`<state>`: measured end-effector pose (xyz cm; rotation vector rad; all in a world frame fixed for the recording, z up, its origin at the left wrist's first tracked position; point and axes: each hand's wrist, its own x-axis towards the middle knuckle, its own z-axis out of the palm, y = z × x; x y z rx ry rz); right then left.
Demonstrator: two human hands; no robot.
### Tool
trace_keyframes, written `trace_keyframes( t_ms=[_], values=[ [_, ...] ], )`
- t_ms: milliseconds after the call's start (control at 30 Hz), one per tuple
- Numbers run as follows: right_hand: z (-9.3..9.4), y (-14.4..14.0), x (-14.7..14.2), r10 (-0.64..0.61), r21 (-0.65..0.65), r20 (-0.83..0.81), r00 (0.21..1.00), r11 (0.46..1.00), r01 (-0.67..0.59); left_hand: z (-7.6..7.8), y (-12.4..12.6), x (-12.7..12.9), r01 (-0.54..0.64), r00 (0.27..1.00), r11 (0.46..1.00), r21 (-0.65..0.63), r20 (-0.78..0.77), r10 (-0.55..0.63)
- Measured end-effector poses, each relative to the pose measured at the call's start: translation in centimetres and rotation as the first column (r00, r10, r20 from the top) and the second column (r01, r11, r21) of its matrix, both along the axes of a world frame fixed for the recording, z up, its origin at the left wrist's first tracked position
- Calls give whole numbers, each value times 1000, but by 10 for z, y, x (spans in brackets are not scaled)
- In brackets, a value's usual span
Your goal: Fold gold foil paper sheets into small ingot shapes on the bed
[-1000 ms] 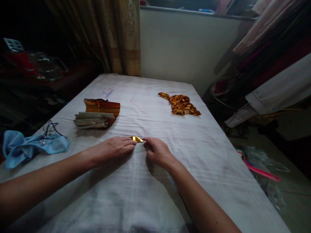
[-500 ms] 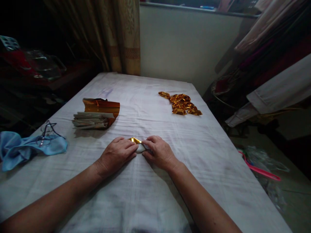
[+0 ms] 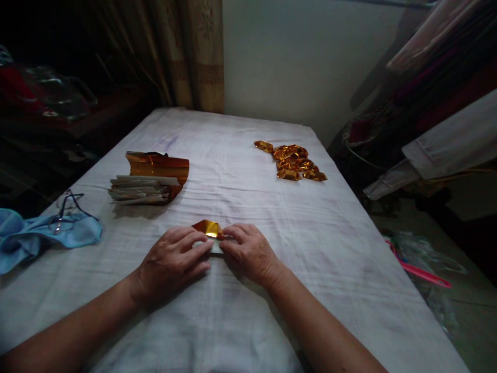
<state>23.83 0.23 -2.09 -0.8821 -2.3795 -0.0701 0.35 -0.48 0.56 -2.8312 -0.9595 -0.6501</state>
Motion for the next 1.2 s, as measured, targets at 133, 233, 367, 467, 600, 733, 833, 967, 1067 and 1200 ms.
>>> trace_keyframes(
  t_ms=[133, 233, 367, 467, 600, 733, 833, 967, 1067, 1200],
  values=[
    [2, -2, -6, 46, -7, 10, 999, 999, -46, -5, -14, 3, -24, 1000, 997, 70, -13, 24],
    [1, -3, -10, 63, -31, 18, 998, 998, -62, -11, -14, 3, -22, 1000, 991, 134, -5, 22],
    [-3, -4, -11, 65, -93, -65, 996, 993, -70, -12, -15, 0, -28, 1000, 994, 106, 0, 28],
    [-4, -4, -12, 43, -210, -138, 990, 975, -72, -13, -18, 1, -89, 996, 996, 27, 29, 89],
    [-5, -3, -15, -32, -320, -206, 978, 947, -37, -17, -19, 3, -152, 986, 988, -2, 67, 151],
    [-7, -2, -21, -131, -359, -234, 963, 933, 39, -19, -18, 1, -102, 994, 994, 37, 38, 101],
    [-8, -2, -23, -156, -378, -227, 961, 924, 61, -19, -18, -1, -84, 996, 996, 33, 41, 83],
    [-8, -3, -24, -173, -391, -215, 961, 917, 78, -19, -18, -1, -78, 996, 997, 14, 50, 77],
    [-8, -3, -24, -181, -388, -214, 960, 918, 87, -19, -17, -1, -77, 996, 997, 4, 54, 76],
    [-8, -4, -24, -189, -388, -193, 963, 916, 102, -21, -17, 0, -82, 995, 997, 1, 52, 82]
  ],
)
